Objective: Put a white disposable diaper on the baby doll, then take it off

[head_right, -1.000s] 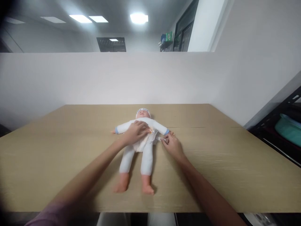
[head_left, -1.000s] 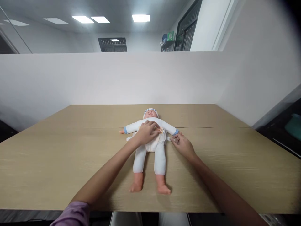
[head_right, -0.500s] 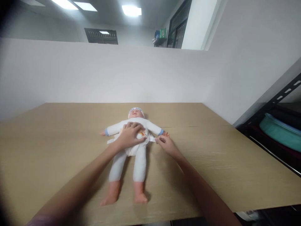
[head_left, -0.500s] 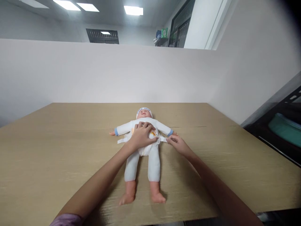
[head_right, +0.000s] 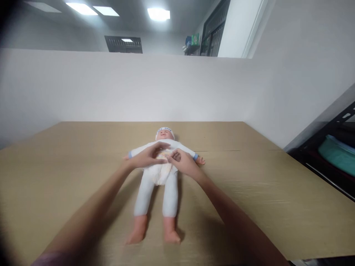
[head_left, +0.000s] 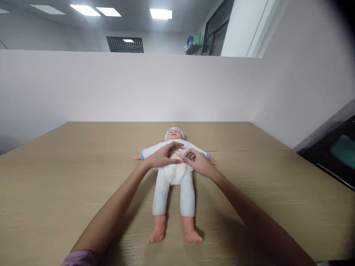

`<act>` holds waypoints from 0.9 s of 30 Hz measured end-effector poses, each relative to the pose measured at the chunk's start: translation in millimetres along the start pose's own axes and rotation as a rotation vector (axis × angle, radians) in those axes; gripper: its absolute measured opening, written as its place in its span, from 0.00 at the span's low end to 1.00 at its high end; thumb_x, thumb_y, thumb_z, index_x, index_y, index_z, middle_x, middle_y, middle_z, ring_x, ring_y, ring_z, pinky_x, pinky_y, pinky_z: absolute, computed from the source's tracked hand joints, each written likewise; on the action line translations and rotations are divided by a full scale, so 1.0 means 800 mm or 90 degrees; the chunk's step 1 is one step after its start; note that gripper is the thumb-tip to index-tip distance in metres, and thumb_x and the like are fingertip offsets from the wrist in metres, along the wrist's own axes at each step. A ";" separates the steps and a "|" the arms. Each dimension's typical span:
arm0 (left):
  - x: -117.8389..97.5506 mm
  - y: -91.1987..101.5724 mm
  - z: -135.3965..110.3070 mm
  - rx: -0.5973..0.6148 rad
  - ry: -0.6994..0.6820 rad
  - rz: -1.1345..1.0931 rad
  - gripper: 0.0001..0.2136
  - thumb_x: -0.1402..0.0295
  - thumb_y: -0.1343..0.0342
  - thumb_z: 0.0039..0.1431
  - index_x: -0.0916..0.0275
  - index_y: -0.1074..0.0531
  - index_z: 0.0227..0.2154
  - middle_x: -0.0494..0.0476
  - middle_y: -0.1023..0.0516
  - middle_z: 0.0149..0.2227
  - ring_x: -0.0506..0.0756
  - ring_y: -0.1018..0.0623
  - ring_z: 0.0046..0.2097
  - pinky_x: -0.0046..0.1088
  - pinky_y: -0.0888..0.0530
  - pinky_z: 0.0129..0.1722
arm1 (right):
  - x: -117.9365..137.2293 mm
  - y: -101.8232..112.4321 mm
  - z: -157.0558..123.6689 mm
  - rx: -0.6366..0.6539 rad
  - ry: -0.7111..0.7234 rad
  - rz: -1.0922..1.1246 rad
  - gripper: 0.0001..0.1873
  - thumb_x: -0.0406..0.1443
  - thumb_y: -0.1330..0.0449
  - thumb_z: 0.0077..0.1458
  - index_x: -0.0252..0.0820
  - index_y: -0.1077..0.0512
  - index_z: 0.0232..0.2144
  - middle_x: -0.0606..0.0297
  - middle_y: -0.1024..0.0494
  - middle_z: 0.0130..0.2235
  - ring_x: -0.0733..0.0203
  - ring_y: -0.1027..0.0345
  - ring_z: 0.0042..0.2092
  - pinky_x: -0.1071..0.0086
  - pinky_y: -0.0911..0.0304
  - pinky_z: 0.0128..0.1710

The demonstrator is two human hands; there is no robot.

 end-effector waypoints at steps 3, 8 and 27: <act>0.026 0.009 -0.021 -0.052 -0.021 0.019 0.25 0.50 0.42 0.66 0.53 0.32 0.62 0.56 0.29 0.64 0.63 0.33 0.67 0.43 0.36 0.66 | 0.010 -0.007 -0.041 -0.095 0.150 -0.099 0.17 0.46 0.40 0.65 0.46 0.27 0.52 0.58 0.23 0.54 0.51 0.31 0.56 0.56 0.36 0.59; 0.035 -0.015 -0.042 -0.113 -0.044 0.078 0.22 0.57 0.60 0.76 0.55 0.38 0.67 0.58 0.34 0.69 0.60 0.38 0.70 0.44 0.42 0.71 | 0.013 -0.018 -0.079 -0.025 0.230 -0.165 0.30 0.42 0.48 0.71 0.50 0.46 0.72 0.59 0.40 0.72 0.51 0.48 0.72 0.50 0.51 0.72; 0.100 0.007 -0.133 -0.199 0.285 0.249 0.11 0.57 0.43 0.61 0.61 0.30 0.33 0.62 0.24 0.40 0.65 0.27 0.48 0.46 0.33 0.52 | 0.088 -0.072 0.028 -0.045 0.178 -0.338 0.09 0.42 0.37 0.62 0.44 0.32 0.36 0.61 0.25 0.39 0.52 0.33 0.42 0.61 0.40 0.43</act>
Point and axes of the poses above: each hand's wrist, its own z-axis towards the middle knuckle, its own y-axis out of the back of the hand, x = y × z, the point moved 1 cm from there along z, towards the middle knuckle
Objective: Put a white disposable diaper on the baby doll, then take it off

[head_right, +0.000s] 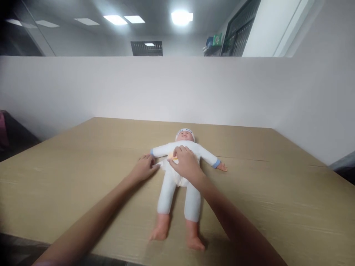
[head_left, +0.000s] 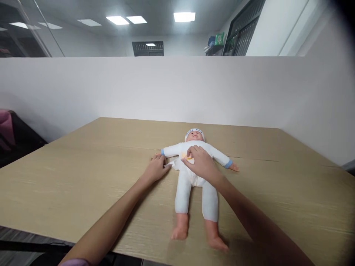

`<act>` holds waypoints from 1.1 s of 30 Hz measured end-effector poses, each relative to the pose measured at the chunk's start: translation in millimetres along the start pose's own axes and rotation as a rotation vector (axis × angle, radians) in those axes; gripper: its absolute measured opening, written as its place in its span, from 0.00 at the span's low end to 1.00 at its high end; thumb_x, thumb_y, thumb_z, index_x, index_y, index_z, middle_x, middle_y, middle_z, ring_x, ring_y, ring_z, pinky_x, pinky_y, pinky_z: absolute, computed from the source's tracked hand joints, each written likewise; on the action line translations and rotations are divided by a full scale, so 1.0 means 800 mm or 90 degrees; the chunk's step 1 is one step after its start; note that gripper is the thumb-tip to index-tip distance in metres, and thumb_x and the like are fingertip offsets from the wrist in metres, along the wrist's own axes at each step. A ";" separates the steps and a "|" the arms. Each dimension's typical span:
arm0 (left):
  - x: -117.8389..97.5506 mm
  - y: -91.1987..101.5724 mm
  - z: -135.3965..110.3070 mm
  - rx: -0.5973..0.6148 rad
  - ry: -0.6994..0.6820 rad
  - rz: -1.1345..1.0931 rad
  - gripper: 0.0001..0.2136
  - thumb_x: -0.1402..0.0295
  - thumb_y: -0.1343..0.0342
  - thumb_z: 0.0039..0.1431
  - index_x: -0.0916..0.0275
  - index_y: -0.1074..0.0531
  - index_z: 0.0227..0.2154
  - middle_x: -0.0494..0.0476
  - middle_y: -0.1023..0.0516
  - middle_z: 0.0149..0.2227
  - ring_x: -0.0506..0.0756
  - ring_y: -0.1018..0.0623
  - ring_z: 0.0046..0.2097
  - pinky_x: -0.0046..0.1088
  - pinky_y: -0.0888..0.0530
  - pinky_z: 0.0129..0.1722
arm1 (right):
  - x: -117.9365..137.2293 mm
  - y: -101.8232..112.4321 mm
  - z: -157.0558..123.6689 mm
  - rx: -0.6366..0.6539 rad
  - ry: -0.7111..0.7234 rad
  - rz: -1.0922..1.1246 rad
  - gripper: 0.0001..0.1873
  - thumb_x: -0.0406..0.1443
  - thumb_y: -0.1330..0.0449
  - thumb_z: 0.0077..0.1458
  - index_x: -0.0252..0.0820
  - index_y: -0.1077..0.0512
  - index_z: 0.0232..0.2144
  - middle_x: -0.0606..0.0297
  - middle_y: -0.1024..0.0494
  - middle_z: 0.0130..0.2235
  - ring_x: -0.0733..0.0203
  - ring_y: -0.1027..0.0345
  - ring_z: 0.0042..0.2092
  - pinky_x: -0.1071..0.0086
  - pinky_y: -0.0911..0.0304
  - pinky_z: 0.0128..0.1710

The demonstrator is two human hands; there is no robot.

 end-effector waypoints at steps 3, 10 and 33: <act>0.008 0.002 0.005 0.030 0.039 -0.070 0.11 0.57 0.44 0.60 0.60 0.30 0.30 0.57 0.24 0.33 0.61 0.26 0.39 0.40 0.31 0.44 | -0.008 -0.009 0.017 0.048 -0.064 0.018 0.14 0.44 0.34 0.55 0.45 0.35 0.33 0.66 0.26 0.35 0.55 0.34 0.38 0.64 0.45 0.35; 0.000 0.006 0.016 0.002 0.050 -0.310 0.16 0.55 0.53 0.65 0.60 0.32 0.28 0.53 0.28 0.29 0.57 0.27 0.36 0.33 0.31 0.39 | -0.020 -0.013 0.018 0.073 -0.106 0.042 0.18 0.47 0.35 0.52 0.47 0.39 0.32 0.69 0.28 0.32 0.57 0.36 0.35 0.66 0.50 0.32; -0.091 -0.008 0.044 0.072 -0.126 -0.571 0.16 0.49 0.55 0.72 0.57 0.39 0.38 0.48 0.33 0.29 0.53 0.31 0.34 0.31 0.33 0.38 | -0.030 -0.008 0.022 0.131 -0.059 0.085 0.19 0.39 0.50 0.69 0.44 0.39 0.23 0.65 0.31 0.30 0.60 0.37 0.34 0.65 0.49 0.34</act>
Point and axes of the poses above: each hand's wrist, its own z-axis towards the middle knuckle, its own y-axis out of the back of the hand, x = y × z, the point moved 1 cm from there along z, towards the middle knuckle
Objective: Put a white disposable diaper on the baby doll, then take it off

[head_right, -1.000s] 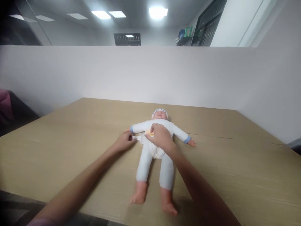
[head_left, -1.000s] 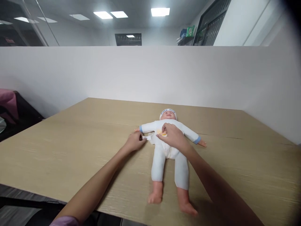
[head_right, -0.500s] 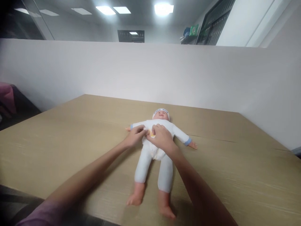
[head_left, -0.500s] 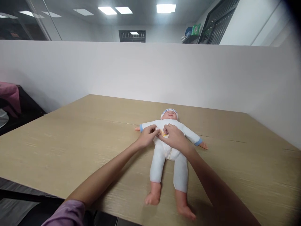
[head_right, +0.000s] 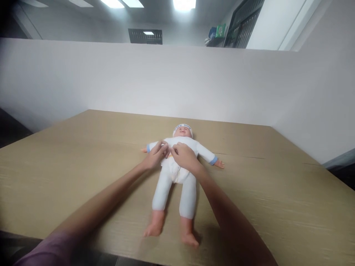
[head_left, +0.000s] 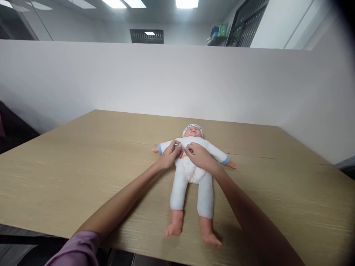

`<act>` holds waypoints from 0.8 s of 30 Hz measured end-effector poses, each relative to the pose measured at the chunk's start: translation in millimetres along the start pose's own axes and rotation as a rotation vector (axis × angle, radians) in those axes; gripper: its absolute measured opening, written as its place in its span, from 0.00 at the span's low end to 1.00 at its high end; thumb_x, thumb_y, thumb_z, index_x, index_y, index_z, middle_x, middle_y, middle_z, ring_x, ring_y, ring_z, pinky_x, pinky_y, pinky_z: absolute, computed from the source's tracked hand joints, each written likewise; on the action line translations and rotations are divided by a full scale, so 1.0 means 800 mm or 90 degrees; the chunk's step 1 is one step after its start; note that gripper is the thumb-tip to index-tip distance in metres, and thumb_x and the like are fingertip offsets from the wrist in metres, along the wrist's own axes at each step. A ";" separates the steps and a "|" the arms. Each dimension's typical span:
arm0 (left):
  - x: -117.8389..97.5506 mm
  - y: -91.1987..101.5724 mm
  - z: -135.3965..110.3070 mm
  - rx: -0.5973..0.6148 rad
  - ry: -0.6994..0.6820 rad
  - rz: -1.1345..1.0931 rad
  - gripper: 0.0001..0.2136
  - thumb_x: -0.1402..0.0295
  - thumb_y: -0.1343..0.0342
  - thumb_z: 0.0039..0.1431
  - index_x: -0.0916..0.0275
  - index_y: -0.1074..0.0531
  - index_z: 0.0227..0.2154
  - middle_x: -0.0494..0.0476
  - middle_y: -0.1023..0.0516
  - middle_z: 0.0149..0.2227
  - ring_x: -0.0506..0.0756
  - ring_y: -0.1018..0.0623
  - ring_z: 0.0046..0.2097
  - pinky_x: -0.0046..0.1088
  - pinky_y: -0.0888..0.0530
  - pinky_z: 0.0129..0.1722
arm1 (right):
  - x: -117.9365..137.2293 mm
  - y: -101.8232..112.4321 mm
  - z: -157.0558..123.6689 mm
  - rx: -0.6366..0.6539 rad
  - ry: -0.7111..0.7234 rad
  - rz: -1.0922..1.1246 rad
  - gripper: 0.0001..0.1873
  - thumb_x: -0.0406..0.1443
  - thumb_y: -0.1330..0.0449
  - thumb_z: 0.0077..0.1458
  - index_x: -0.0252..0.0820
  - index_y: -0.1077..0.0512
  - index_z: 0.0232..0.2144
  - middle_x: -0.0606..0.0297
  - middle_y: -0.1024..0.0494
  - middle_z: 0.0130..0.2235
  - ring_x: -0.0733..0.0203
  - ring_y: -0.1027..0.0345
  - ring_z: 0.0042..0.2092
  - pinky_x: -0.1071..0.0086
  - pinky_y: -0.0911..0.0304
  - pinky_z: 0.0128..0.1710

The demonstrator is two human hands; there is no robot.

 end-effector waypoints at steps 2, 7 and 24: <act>0.008 0.002 -0.003 0.013 0.006 -0.046 0.18 0.48 0.47 0.67 0.57 0.40 0.44 0.48 0.33 0.31 0.52 0.31 0.34 0.29 0.33 0.36 | -0.004 -0.001 0.001 0.000 -0.011 0.003 0.18 0.38 0.48 0.67 0.44 0.39 0.24 0.66 0.31 0.31 0.60 0.38 0.34 0.65 0.49 0.34; 0.022 0.005 -0.010 0.044 -0.017 0.002 0.24 0.52 0.36 0.59 0.56 0.37 0.51 0.48 0.37 0.37 0.50 0.36 0.33 0.26 0.35 0.34 | -0.009 0.007 0.001 0.018 -0.021 0.022 0.16 0.41 0.46 0.64 0.44 0.39 0.24 0.68 0.31 0.30 0.61 0.38 0.33 0.66 0.49 0.33; -0.016 0.004 -0.040 -0.062 -0.046 0.134 0.18 0.58 0.38 0.64 0.59 0.29 0.52 0.52 0.30 0.42 0.50 0.34 0.35 0.28 0.34 0.37 | 0.022 0.042 -0.048 -0.133 0.098 0.146 0.06 0.34 0.43 0.61 0.46 0.38 0.32 0.68 0.32 0.34 0.60 0.37 0.35 0.66 0.40 0.37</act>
Point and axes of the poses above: each hand's wrist, its own z-axis towards the middle knuckle, its own y-axis out of the back of the hand, x = y × z, the point moved 1 cm from there along z, towards the middle knuckle
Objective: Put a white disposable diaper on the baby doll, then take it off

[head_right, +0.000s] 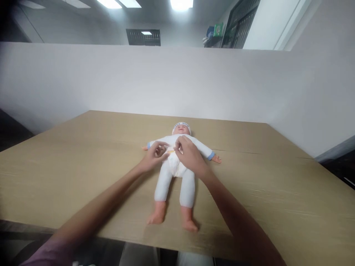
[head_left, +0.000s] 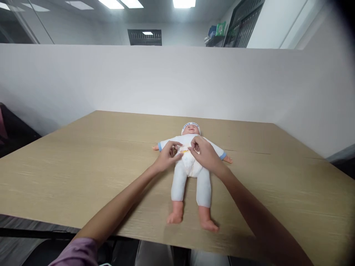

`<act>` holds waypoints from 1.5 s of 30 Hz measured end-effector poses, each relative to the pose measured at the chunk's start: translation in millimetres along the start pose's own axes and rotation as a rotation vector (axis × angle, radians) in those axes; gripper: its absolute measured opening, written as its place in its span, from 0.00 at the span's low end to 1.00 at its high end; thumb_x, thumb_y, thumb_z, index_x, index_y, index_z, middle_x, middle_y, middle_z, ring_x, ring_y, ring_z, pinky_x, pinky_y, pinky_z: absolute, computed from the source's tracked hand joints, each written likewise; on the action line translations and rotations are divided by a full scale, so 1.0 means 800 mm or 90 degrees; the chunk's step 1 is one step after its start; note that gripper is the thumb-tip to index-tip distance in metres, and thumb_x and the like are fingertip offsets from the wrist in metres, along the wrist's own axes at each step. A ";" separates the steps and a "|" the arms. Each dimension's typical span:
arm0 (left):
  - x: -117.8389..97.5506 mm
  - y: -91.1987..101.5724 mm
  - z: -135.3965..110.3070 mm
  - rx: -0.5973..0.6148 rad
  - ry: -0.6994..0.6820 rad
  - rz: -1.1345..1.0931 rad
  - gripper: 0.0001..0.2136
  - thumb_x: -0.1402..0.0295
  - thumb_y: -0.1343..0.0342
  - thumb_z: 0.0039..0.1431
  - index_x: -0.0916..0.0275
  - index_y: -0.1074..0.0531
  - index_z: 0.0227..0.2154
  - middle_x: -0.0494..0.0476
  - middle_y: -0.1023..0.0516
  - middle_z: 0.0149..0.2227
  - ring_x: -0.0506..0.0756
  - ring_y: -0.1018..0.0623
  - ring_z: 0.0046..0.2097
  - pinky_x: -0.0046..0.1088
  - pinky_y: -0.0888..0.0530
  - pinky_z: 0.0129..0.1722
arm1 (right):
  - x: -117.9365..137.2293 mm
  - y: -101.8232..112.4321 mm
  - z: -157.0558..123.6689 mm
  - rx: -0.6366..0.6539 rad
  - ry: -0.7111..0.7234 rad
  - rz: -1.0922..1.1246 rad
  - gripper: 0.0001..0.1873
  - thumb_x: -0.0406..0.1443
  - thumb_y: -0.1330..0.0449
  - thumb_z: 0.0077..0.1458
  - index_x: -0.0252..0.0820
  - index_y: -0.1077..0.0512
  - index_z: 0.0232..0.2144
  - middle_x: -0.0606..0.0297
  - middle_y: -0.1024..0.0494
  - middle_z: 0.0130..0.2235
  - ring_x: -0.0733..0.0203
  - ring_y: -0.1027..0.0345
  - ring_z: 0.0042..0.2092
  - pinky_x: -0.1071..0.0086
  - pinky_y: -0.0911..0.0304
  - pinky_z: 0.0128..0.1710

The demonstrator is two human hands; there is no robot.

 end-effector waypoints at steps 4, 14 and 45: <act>-0.052 -0.001 -0.049 0.030 -0.060 0.104 0.08 0.63 0.45 0.69 0.58 0.27 0.46 0.54 0.22 0.45 0.54 0.29 0.39 0.32 0.32 0.44 | 0.039 0.010 -0.084 0.079 -0.025 0.074 0.04 0.38 0.40 0.64 0.47 0.33 0.38 0.65 0.26 0.40 0.58 0.30 0.39 0.64 0.33 0.42; -0.042 -0.038 -0.076 0.113 0.014 0.293 0.11 0.56 0.38 0.63 0.59 0.28 0.37 0.53 0.22 0.35 0.58 0.26 0.40 0.34 0.35 0.43 | -0.016 0.002 -0.152 0.053 -0.118 -0.080 0.04 0.37 0.39 0.64 0.45 0.27 0.41 0.67 0.23 0.37 0.59 0.28 0.38 0.66 0.37 0.40; -0.017 -0.043 -0.061 0.086 -0.049 0.173 0.06 0.64 0.42 0.67 0.59 0.29 0.35 0.54 0.23 0.39 0.58 0.27 0.44 0.35 0.32 0.47 | -0.005 -0.041 -0.153 -0.003 -0.149 -0.112 0.10 0.37 0.37 0.62 0.46 0.28 0.46 0.57 0.22 0.47 0.44 0.34 0.52 0.53 0.34 0.52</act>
Point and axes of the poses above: each hand's wrist, its own z-axis towards the middle knuckle, its own y-axis out of the back of the hand, x = y × z, the point moved 1 cm from there along z, towards the middle knuckle
